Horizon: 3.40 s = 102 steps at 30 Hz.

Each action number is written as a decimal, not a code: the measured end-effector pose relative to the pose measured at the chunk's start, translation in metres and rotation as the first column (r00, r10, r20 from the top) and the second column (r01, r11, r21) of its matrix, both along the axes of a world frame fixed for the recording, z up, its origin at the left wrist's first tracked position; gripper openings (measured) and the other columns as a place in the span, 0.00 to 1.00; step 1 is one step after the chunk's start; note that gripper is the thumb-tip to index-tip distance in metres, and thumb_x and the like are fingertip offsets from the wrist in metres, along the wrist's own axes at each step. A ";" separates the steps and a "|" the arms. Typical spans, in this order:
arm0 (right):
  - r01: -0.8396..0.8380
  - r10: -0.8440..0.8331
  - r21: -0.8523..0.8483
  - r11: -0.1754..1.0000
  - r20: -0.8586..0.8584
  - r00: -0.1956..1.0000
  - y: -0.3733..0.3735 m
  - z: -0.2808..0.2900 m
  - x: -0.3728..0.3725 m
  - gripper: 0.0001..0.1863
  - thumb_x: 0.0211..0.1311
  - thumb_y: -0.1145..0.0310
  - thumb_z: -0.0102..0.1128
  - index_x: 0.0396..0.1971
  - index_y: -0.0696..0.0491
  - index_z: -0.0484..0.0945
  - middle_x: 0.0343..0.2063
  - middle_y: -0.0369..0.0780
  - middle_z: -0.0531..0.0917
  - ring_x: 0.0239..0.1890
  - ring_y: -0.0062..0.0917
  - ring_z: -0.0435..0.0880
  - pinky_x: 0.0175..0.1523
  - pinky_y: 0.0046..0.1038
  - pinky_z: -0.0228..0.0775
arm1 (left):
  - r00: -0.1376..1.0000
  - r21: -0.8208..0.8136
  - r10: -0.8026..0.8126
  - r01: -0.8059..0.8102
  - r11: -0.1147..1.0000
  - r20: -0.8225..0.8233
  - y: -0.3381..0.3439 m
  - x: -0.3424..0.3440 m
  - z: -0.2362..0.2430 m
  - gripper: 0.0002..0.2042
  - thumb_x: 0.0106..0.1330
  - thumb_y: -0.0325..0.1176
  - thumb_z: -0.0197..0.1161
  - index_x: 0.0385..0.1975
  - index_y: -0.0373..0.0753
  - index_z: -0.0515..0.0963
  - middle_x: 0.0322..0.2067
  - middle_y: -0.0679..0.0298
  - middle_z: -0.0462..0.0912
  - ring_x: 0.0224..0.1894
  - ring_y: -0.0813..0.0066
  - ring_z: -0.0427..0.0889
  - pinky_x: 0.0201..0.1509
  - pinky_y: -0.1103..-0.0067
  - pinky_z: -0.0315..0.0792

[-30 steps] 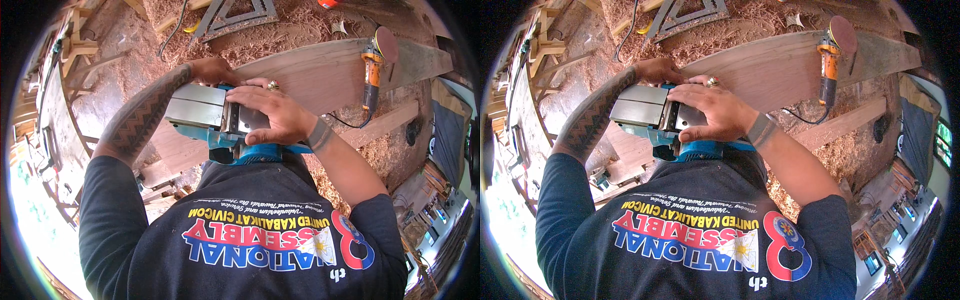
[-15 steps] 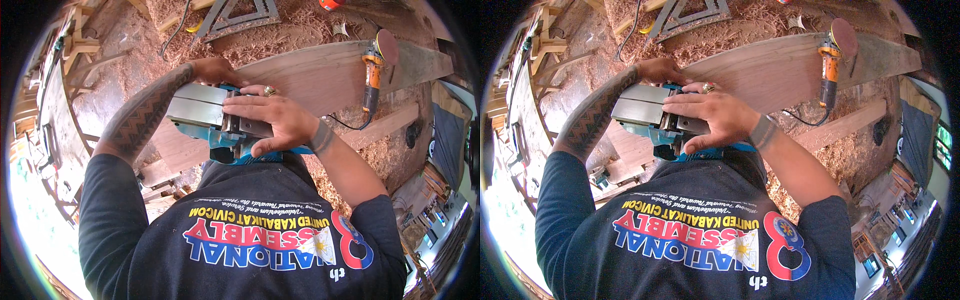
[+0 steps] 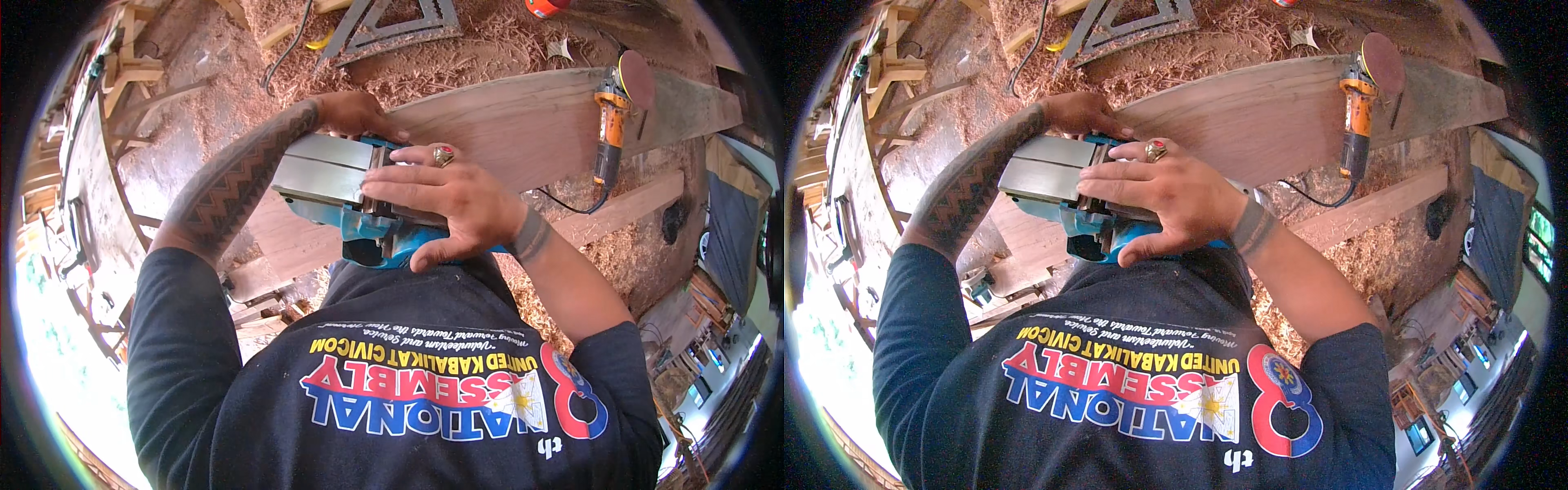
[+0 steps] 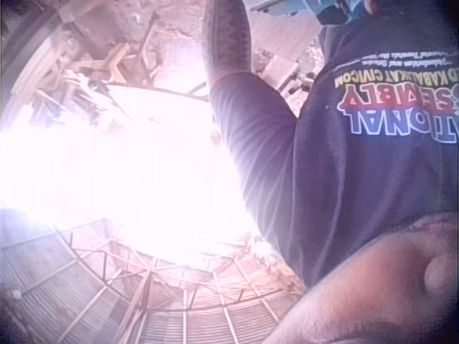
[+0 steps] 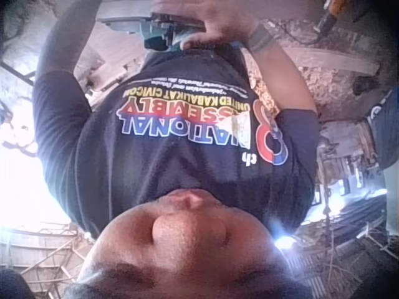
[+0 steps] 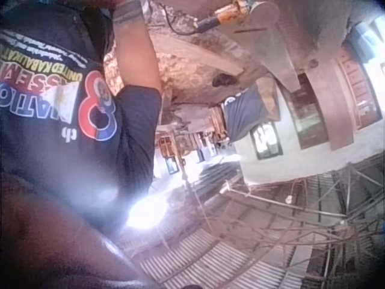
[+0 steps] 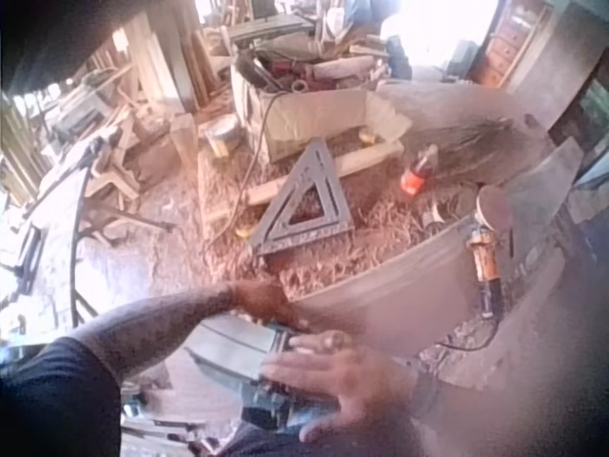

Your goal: The person holds and adjusts the bottom of a power planer by hand, then grips the tool with both hands to move it across the surface of a long wooden plank.

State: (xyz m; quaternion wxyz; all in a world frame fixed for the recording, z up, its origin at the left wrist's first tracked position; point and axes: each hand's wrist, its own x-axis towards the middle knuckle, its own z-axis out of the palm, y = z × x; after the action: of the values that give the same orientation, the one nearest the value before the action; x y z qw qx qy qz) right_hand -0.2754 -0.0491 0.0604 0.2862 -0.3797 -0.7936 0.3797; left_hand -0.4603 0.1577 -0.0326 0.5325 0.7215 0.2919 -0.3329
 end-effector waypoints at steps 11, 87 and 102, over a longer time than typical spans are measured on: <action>-0.066 0.062 0.040 0.997 0.101 0.993 -0.005 -0.002 0.005 0.44 0.55 0.29 0.70 0.68 0.40 0.80 0.69 0.34 0.80 0.69 0.43 0.75 0.71 0.50 0.63 | 1.000 -0.027 0.005 -0.005 1.000 0.010 -0.003 0.001 0.006 0.39 0.58 0.78 0.67 0.29 0.37 0.90 0.24 0.60 0.85 0.29 0.70 0.84 0.33 0.71 0.76; 0.087 -0.091 -0.062 0.994 -0.056 0.994 -0.014 -0.002 -0.003 0.46 0.57 0.28 0.70 0.61 0.53 0.79 0.62 0.48 0.79 0.68 0.50 0.74 0.75 0.48 0.65 | 0.999 -0.068 0.045 -0.044 0.997 0.019 -0.003 0.000 0.014 0.30 0.65 0.66 0.69 0.37 0.38 0.90 0.24 0.62 0.86 0.26 0.72 0.84 0.28 0.74 0.76; 0.076 -0.078 -0.052 0.996 -0.046 0.996 -0.012 -0.005 -0.003 0.46 0.57 0.27 0.69 0.60 0.54 0.80 0.61 0.48 0.80 0.67 0.49 0.75 0.74 0.47 0.66 | 1.000 -0.045 0.008 -0.007 0.999 0.024 -0.003 0.001 0.013 0.31 0.65 0.67 0.68 0.46 0.40 0.91 0.31 0.59 0.89 0.31 0.67 0.87 0.35 0.71 0.79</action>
State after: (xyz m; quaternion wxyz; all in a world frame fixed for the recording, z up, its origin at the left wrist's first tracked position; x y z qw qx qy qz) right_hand -0.2783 -0.0615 0.0557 0.3102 -0.4077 -0.7615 0.3971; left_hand -0.4592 0.1545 -0.0195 0.5533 0.7122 0.2804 -0.3286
